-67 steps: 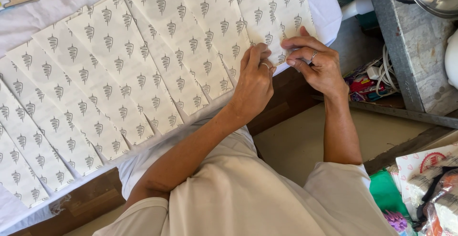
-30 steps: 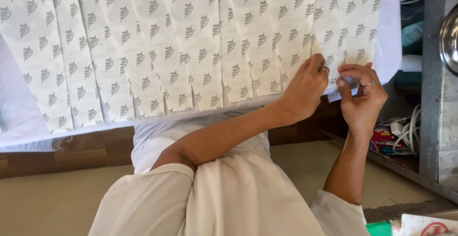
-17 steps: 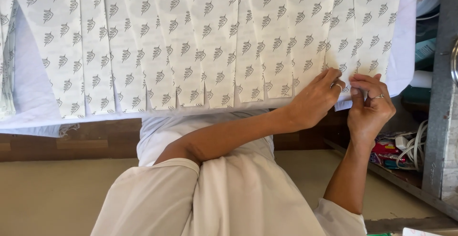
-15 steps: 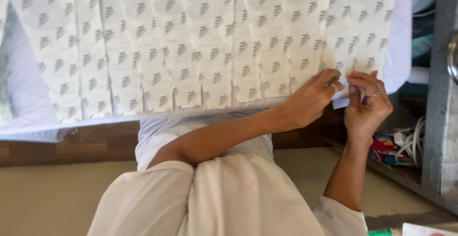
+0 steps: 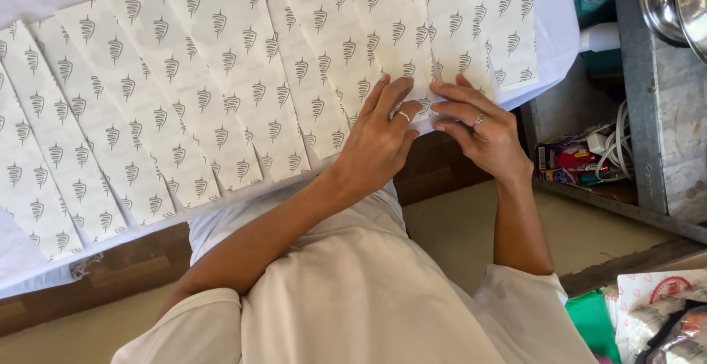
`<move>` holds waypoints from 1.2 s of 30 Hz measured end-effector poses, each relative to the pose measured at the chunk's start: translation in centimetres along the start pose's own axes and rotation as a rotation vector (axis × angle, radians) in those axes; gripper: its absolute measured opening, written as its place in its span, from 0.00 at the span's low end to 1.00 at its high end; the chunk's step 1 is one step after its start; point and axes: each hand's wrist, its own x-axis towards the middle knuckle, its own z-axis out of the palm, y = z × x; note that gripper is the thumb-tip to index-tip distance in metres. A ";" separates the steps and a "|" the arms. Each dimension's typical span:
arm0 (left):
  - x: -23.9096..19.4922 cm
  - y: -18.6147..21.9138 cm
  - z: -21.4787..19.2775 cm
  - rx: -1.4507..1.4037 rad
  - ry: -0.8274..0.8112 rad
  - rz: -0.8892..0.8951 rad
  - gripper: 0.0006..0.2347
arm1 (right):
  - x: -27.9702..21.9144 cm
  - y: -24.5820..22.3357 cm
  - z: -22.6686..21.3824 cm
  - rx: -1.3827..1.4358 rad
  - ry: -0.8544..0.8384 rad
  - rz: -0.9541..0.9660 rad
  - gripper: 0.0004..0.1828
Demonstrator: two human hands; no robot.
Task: Applying glue to the edges of printed paper strips and stacking them together for assembly.
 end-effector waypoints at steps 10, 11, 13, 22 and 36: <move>-2.1 -0.5 1.7 0.039 -0.009 0.034 0.04 | -0.8 1.0 -0.4 -0.006 -0.013 -0.028 0.06; -2.1 -0.5 1.7 0.039 0.007 0.036 0.03 | -0.9 1.1 -0.4 -0.007 -0.013 -0.028 0.05; -2.0 -0.3 1.7 0.040 0.022 0.038 0.02 | -0.9 1.2 -0.3 -0.007 -0.011 -0.028 0.04; -0.5 0.4 1.4 -0.023 0.099 -0.118 0.04 | 0.2 0.2 0.3 0.018 0.050 0.046 0.05; 0.7 -0.7 2.0 -0.182 0.027 -0.344 0.10 | 2.1 -2.6 1.2 -0.002 0.101 0.124 0.16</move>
